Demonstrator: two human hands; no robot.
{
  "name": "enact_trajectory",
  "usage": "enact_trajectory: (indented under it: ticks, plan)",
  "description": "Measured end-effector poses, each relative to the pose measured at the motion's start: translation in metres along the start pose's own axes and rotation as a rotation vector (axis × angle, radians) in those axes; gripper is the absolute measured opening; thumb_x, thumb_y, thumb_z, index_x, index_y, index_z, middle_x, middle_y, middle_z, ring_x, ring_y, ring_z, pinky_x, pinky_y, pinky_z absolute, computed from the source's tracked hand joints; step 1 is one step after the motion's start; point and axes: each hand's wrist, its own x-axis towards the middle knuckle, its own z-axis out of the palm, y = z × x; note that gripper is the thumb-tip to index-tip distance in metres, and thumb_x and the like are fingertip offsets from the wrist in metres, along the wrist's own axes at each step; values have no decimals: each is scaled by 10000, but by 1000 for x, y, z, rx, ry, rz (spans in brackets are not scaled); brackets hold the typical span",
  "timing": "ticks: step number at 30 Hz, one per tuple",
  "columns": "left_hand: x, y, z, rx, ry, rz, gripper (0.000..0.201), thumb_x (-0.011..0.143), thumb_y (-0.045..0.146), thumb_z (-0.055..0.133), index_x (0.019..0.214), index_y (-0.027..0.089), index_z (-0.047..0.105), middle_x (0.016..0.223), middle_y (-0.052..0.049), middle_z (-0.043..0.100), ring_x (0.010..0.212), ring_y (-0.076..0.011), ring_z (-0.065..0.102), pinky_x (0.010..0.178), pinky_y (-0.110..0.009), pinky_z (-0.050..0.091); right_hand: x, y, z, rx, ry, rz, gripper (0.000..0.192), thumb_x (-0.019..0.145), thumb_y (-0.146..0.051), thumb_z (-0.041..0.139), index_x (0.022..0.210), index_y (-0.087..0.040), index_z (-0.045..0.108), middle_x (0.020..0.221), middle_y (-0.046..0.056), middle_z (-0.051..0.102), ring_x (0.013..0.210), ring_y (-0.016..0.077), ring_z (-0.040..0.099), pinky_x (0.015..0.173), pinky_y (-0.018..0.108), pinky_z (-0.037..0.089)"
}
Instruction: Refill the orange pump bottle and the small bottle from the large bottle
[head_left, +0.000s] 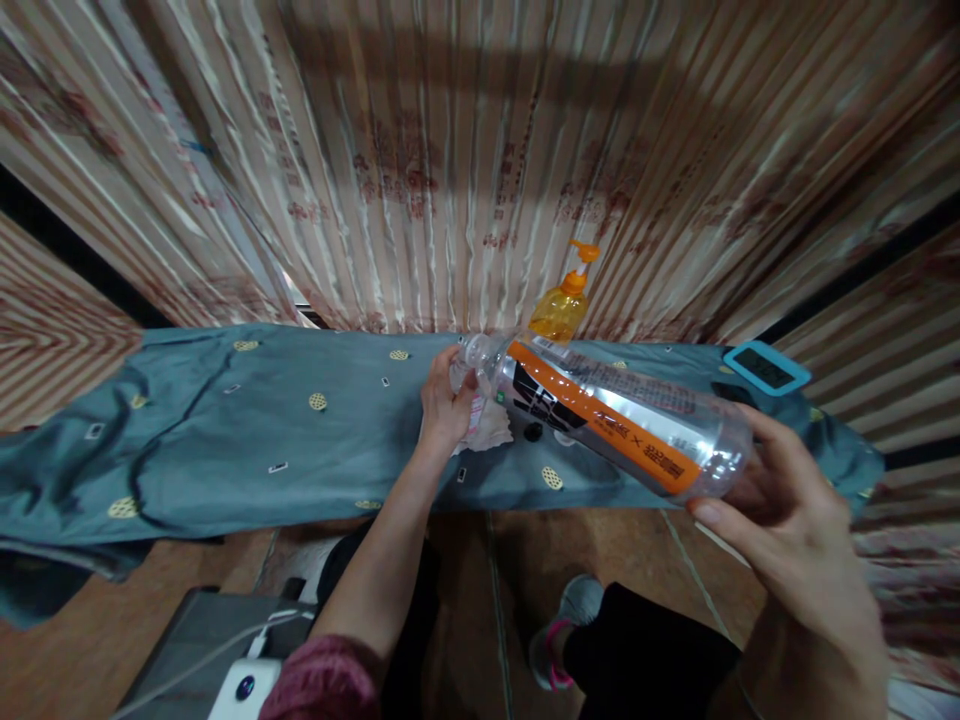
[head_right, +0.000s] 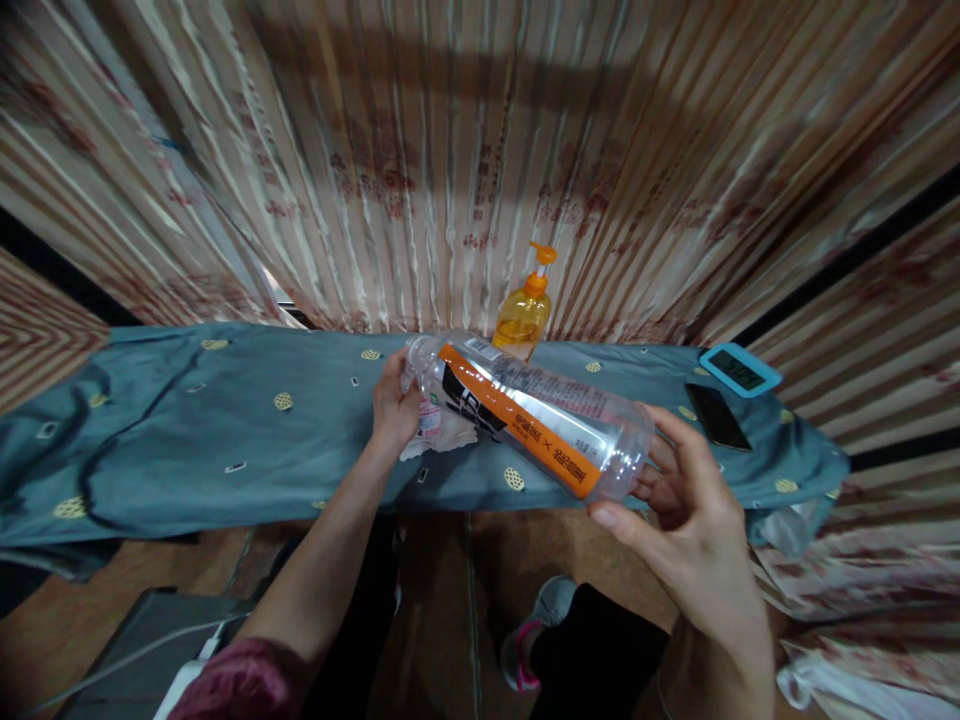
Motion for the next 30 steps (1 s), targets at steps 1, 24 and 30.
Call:
enact_trajectory:
  ticks: [1, 24, 30]
  plan:
    - [0, 0, 0, -3, 2, 2, 417, 939, 507, 543, 1225, 207, 584, 1158, -113, 710, 1096, -286, 680, 976, -463, 544, 0, 0, 0, -2, -2, 3, 728, 587, -236, 952, 1248, -348, 669, 1202, 9, 760, 1002, 257, 771, 778, 272, 650]
    - [-7, 8, 0, 20, -18, 10, 478, 968, 564, 485, 1234, 180, 586, 1144, -136, 703, 1089, -286, 683, 974, -469, 546, 3, 19, -17, -2, 78, 131, 763, 508, -211, 923, 1233, -352, 732, 1190, 28, 759, 952, 287, 774, 781, 251, 615]
    - [-8, 9, -1, -5, -12, 8, 466, 974, 550, 479, 1232, 178, 587, 1131, -131, 705, 1084, -278, 683, 974, -455, 546, 4, 23, -18, -8, 113, 165, 759, 505, -235, 916, 1233, -350, 734, 1199, 31, 751, 960, 265, 761, 792, 199, 582]
